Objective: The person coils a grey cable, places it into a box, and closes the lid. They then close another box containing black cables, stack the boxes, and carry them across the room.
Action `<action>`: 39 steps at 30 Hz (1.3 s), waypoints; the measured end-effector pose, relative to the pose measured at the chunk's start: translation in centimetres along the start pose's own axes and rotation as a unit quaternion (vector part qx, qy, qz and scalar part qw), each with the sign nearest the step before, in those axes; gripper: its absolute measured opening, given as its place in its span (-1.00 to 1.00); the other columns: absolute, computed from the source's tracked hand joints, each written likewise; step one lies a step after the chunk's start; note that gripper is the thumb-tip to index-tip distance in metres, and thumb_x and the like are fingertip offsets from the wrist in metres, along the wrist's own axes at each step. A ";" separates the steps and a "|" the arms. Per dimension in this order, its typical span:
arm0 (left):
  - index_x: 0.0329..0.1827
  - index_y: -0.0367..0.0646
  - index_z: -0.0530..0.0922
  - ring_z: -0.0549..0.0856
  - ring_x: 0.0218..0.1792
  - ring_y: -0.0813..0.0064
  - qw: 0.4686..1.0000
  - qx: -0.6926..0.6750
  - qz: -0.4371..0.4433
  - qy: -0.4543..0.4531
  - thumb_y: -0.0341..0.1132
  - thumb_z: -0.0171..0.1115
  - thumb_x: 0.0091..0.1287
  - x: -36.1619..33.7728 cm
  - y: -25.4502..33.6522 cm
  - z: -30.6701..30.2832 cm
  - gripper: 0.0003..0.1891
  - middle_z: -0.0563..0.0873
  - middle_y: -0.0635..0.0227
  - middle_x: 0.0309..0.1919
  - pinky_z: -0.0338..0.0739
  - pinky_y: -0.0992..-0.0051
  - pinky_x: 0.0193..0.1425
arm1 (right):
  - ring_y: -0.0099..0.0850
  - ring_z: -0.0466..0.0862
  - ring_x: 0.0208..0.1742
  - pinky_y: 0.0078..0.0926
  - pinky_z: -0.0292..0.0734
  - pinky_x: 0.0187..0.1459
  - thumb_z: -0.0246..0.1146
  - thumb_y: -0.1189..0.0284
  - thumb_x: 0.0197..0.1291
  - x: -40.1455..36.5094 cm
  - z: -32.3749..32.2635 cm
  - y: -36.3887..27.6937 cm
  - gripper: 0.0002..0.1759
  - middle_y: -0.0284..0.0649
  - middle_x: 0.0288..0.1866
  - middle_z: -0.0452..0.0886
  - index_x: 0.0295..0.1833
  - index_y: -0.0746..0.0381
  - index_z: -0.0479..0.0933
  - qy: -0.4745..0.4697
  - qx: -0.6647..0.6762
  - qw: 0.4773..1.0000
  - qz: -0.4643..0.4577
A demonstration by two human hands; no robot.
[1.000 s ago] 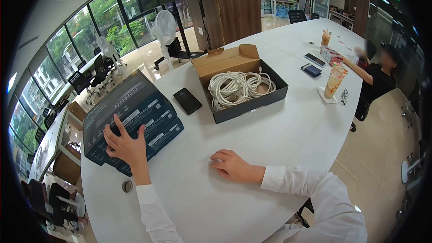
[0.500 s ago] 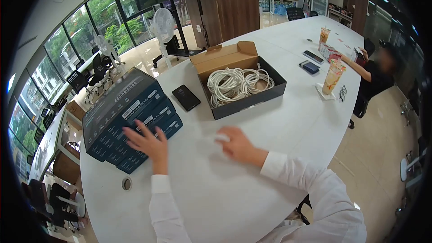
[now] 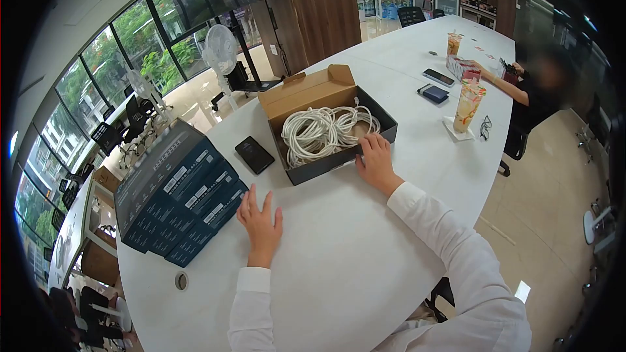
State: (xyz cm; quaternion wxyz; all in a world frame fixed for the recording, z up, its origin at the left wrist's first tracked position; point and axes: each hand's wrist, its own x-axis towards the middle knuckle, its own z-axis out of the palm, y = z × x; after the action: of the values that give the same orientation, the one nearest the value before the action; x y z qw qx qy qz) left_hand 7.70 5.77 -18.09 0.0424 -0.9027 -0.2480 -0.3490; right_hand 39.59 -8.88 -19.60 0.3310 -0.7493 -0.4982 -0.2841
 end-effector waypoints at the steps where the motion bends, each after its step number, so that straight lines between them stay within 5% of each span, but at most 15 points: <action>1: 0.24 -0.15 0.58 0.21 0.46 0.00 1.000 -0.017 -0.013 0.004 -0.23 0.22 0.36 -0.1 -0.4 0.0 -0.60 0.29 0.04 0.49 0.03 -0.04 0.48 | -0.07 0.39 0.29 -0.02 0.22 0.28 0.31 0.48 -0.01 -0.4 -0.1 -0.1 -0.46 -0.09 0.12 0.48 0.17 0.22 0.46 0.001 0.002 1.000 -0.007; 11: 0.16 -0.26 0.58 0.37 0.33 0.01 0.991 -0.120 -0.064 0.014 -0.36 0.13 0.42 -0.1 -1.6 0.9 -0.69 0.48 0.04 0.27 0.22 0.10 0.44 | -0.29 0.45 0.11 -0.18 0.18 0.06 0.35 0.51 -0.08 -6.6 -9.1 -3.4 -0.55 -0.36 -0.03 0.56 0.04 0.11 0.57 -0.005 0.017 0.996 -0.083; 15: 0.14 -0.31 0.57 0.48 0.23 0.07 0.979 -0.190 -0.074 -0.007 -0.40 0.10 0.43 0.1 -1.2 0.6 -0.71 0.52 0.04 0.20 0.35 0.23 0.36 | -0.35 0.55 -0.12 -0.21 0.19 -0.04 0.41 0.52 -0.15 -9.5 -13.5 -4.3 -0.68 -0.42 -0.19 0.63 -0.18 0.07 0.61 0.005 0.028 0.994 -0.105; 20: 0.16 -0.31 0.57 0.66 -0.14 0.27 0.958 -0.255 -0.120 -0.055 -0.30 0.11 0.49 0.3 -0.8 1.3 -0.69 0.70 0.18 -0.13 0.54 0.41 0.04 | -0.41 0.52 -0.29 -0.28 0.18 -0.08 0.40 0.50 -0.23 -13.5 -18.6 -5.0 -0.77 -0.45 -0.33 0.64 -0.34 0.06 0.61 -0.001 0.028 0.996 -0.089; 23: 0.31 -0.29 0.49 0.64 -0.07 0.34 0.836 -0.470 -0.274 -0.070 0.00 0.01 0.57 1.4 -2.7 5.3 -0.48 0.71 0.20 -0.05 0.48 0.36 0.15 | -0.46 0.53 -0.33 -0.31 0.17 -0.09 0.40 0.45 -0.25 -15.2 -19.9 -5.4 -0.80 -0.51 -0.37 0.64 -0.38 0.04 0.62 -0.001 0.036 0.997 -0.075; 26: 0.45 -0.27 0.35 0.63 0.01 0.35 0.744 -0.531 -0.388 -0.122 0.25 -0.14 0.55 6.0 -0.1 6.2 -0.26 0.72 0.22 0.02 0.39 0.32 0.26 | -0.46 0.53 -0.36 -0.32 0.16 -0.11 0.38 0.45 -0.30 -15.4 -20.0 -5.6 -0.80 -0.51 -0.41 0.64 -0.41 0.04 0.62 0.016 0.047 0.995 -0.083; 29: 0.50 -0.26 0.29 0.62 0.08 0.31 0.568 -0.686 -0.427 -0.158 0.33 -0.15 0.50 9.4 0.5 9.0 -0.18 0.72 0.21 0.06 0.30 0.28 0.34 | -0.47 0.53 -0.37 -0.31 0.17 -0.13 0.37 0.46 -0.28 -15.2 -19.8 -5.6 -0.80 -0.51 -0.41 0.63 -0.40 0.04 0.62 0.018 0.046 0.995 -0.083; 30: 0.49 -0.25 0.31 0.61 0.11 0.34 0.480 -0.772 -0.385 -0.161 0.20 -0.04 0.53 10.3 -0.1 10.4 -0.27 0.71 0.25 0.12 0.33 0.33 0.32 | -0.47 0.52 -0.38 -0.32 0.18 -0.12 0.37 0.46 -0.28 -15.1 -19.8 -5.7 -0.80 -0.51 -0.41 0.64 -0.40 0.04 0.62 0.020 0.041 0.995 -0.084; 33: 0.46 -0.26 0.35 0.61 0.11 0.38 0.550 -0.754 -0.323 -0.157 0.01 0.06 0.55 11.2 0.2 12.9 -0.40 0.68 0.27 0.18 0.36 0.38 0.31 | -0.46 0.52 -0.38 -0.33 0.19 -0.11 0.37 0.46 -0.27 -15.0 -19.4 -6.1 -0.80 -0.51 -0.40 0.64 -0.39 0.03 0.62 0.027 0.023 0.995 -0.089; 34: 0.42 -0.27 0.40 0.61 0.14 0.42 0.502 -0.789 -0.321 -0.148 -0.25 0.14 0.51 10.9 0.1 13.1 -0.52 0.67 0.30 0.20 0.38 0.45 0.31 | -0.46 0.52 -0.37 -0.35 0.20 -0.10 0.37 0.46 -0.26 -15.1 -19.3 -6.1 -0.80 -0.50 -0.39 0.63 -0.39 0.03 0.62 0.023 0.020 0.996 -0.084; 39: 0.42 -0.23 0.42 0.58 0.22 0.41 0.503 -0.818 -0.267 -0.080 -0.44 0.18 0.42 10.5 1.6 9.4 -0.51 0.62 0.30 0.27 0.39 0.42 0.34 | -0.44 0.51 -0.37 -0.34 0.19 -0.10 0.36 0.44 -0.26 -14.9 -19.1 -6.0 -0.81 -0.48 -0.40 0.61 -0.39 0.03 0.62 0.018 0.021 0.996 -0.086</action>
State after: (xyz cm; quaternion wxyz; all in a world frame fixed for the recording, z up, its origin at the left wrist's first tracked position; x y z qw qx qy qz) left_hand 20.85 11.07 -18.14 -0.8301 -0.4508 -0.0834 -0.3174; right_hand 27.09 -30.35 -17.77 0.3294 -0.6916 -0.5606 -0.3144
